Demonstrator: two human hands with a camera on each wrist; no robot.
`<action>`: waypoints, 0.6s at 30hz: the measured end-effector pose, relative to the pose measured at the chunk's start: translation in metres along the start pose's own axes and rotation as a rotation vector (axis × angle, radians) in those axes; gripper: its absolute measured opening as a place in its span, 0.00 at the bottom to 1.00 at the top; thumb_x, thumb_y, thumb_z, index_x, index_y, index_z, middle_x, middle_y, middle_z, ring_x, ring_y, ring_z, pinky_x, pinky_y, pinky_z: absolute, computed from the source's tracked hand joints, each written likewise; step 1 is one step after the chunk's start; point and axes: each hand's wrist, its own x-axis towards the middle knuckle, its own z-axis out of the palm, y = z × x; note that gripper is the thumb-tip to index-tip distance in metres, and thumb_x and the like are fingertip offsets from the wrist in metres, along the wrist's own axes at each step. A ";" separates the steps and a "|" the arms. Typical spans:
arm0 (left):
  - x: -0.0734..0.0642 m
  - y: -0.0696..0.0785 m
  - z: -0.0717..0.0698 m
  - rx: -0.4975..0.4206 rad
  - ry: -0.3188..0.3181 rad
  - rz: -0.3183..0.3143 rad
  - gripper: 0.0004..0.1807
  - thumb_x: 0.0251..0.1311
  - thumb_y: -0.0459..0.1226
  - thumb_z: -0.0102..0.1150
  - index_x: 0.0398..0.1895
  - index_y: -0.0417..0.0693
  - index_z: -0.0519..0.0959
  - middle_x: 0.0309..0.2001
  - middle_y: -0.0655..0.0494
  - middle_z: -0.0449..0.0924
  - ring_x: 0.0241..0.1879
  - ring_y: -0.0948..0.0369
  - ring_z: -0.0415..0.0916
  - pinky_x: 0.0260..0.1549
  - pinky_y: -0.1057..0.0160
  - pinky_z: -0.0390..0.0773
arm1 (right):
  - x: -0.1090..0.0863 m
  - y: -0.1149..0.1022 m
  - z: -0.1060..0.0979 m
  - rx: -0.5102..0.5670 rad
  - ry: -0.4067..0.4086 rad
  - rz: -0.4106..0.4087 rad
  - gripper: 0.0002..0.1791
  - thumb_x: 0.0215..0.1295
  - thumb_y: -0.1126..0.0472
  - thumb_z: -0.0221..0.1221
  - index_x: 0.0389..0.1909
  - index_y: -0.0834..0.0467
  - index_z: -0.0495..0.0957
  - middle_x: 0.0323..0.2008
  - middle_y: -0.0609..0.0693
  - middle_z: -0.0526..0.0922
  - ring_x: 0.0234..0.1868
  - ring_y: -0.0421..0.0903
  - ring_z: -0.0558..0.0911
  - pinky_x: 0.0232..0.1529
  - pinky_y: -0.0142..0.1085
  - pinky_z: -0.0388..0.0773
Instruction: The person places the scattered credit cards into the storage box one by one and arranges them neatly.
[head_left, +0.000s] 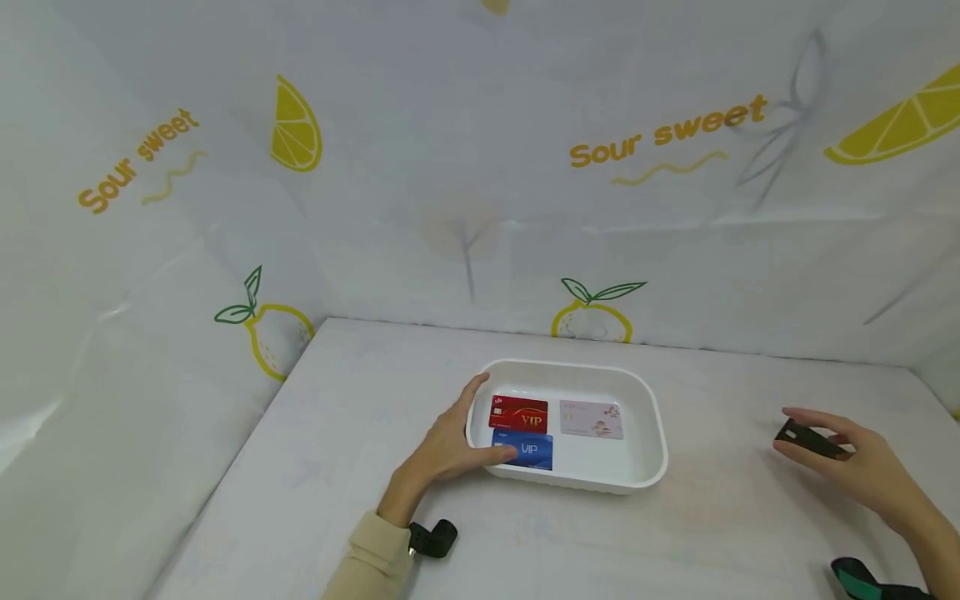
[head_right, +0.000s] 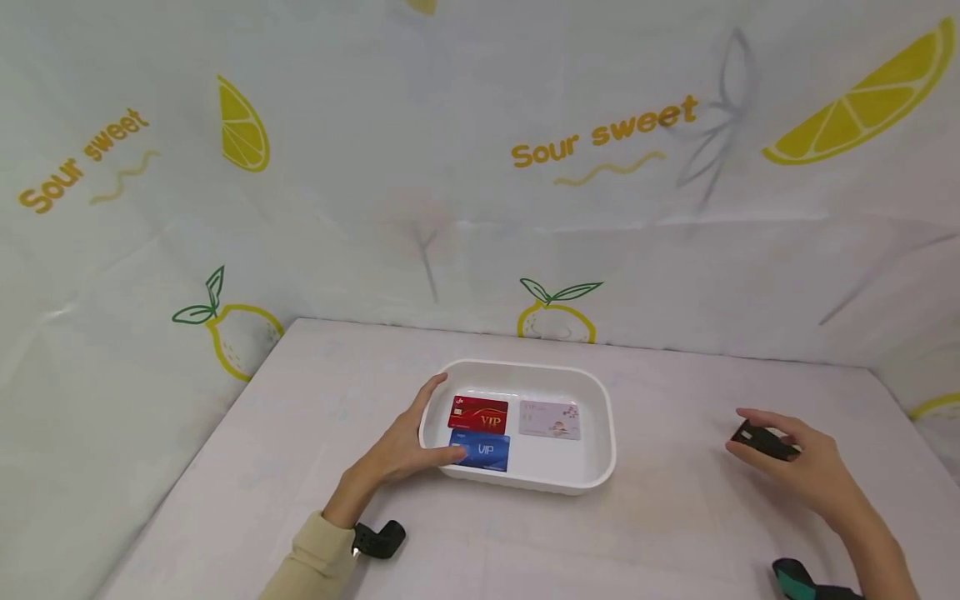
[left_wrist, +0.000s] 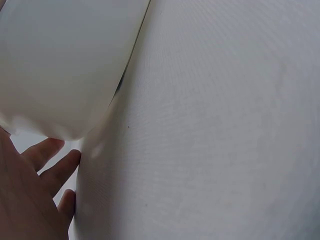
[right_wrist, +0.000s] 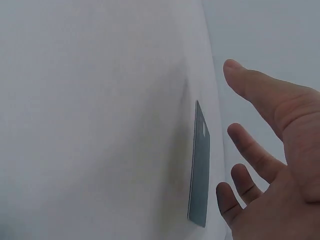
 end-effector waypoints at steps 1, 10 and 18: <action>0.000 0.000 0.000 0.003 0.000 -0.001 0.62 0.46 0.62 0.71 0.82 0.64 0.48 0.69 0.52 0.74 0.60 0.52 0.78 0.50 0.48 0.86 | -0.001 0.003 -0.001 -0.015 0.006 0.018 0.32 0.66 0.49 0.68 0.68 0.54 0.74 0.45 0.06 0.56 0.46 0.23 0.60 0.37 0.29 0.65; 0.000 0.001 0.000 0.002 0.000 0.002 0.62 0.46 0.62 0.71 0.82 0.61 0.48 0.68 0.51 0.75 0.60 0.51 0.79 0.50 0.47 0.86 | -0.003 0.018 -0.011 -0.187 -0.009 0.102 0.41 0.61 0.49 0.72 0.65 0.72 0.69 0.59 0.85 0.67 0.43 0.67 0.75 0.33 0.40 0.67; -0.002 0.001 -0.001 -0.008 0.000 -0.012 0.61 0.45 0.63 0.71 0.82 0.68 0.48 0.67 0.55 0.75 0.57 0.55 0.78 0.50 0.50 0.86 | -0.006 0.031 -0.006 -0.273 0.010 0.106 0.42 0.68 0.43 0.65 0.63 0.77 0.67 0.57 0.85 0.61 0.50 0.75 0.66 0.50 0.69 0.56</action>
